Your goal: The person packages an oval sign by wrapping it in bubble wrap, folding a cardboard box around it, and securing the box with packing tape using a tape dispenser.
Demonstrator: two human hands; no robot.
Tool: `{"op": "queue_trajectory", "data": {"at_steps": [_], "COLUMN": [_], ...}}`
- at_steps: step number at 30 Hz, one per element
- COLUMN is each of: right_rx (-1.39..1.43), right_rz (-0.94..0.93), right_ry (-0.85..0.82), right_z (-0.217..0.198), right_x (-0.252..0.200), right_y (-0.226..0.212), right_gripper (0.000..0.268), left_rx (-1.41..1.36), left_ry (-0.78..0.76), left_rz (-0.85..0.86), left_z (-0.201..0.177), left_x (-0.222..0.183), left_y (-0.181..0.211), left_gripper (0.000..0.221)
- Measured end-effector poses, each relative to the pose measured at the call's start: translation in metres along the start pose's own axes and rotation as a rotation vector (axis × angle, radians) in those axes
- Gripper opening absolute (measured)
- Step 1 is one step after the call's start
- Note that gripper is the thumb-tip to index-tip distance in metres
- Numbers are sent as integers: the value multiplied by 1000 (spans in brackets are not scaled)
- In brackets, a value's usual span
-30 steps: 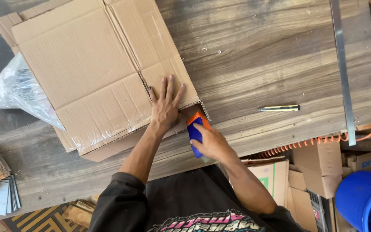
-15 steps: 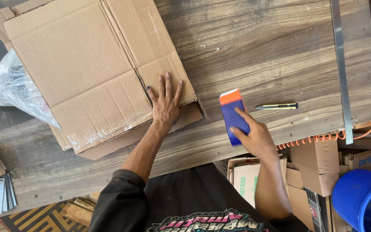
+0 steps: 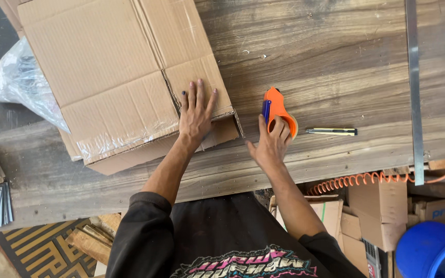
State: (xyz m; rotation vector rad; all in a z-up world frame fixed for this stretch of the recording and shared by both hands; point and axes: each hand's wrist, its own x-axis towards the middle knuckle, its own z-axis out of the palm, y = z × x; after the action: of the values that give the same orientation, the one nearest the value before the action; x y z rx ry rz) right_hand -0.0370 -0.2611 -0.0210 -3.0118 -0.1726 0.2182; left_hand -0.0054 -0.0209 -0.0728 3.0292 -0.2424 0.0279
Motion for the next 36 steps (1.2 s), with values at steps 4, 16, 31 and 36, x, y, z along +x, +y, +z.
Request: {"op": "queue_trajectory", "data": {"at_steps": [4, 16, 31, 36], "right_rx": [214, 354, 901, 975], "right_rz": [-218, -204, -208, -412], "right_ry": [2, 30, -117, -49], "right_z": [24, 58, 72, 71], "right_x": [3, -10, 4, 20], "right_y": [2, -15, -38, -51], "right_gripper": [83, 73, 22, 31], "left_rx": [17, 86, -242, -144], "left_ry": [-10, -54, -199, -276], "left_rz": [-10, -32, 29, 4], "left_z": [-29, -13, -80, -89], "left_x": [-8, -45, -41, -52], "left_y": [8, 33, 13, 26], "left_gripper": [73, 110, 107, 109]}}
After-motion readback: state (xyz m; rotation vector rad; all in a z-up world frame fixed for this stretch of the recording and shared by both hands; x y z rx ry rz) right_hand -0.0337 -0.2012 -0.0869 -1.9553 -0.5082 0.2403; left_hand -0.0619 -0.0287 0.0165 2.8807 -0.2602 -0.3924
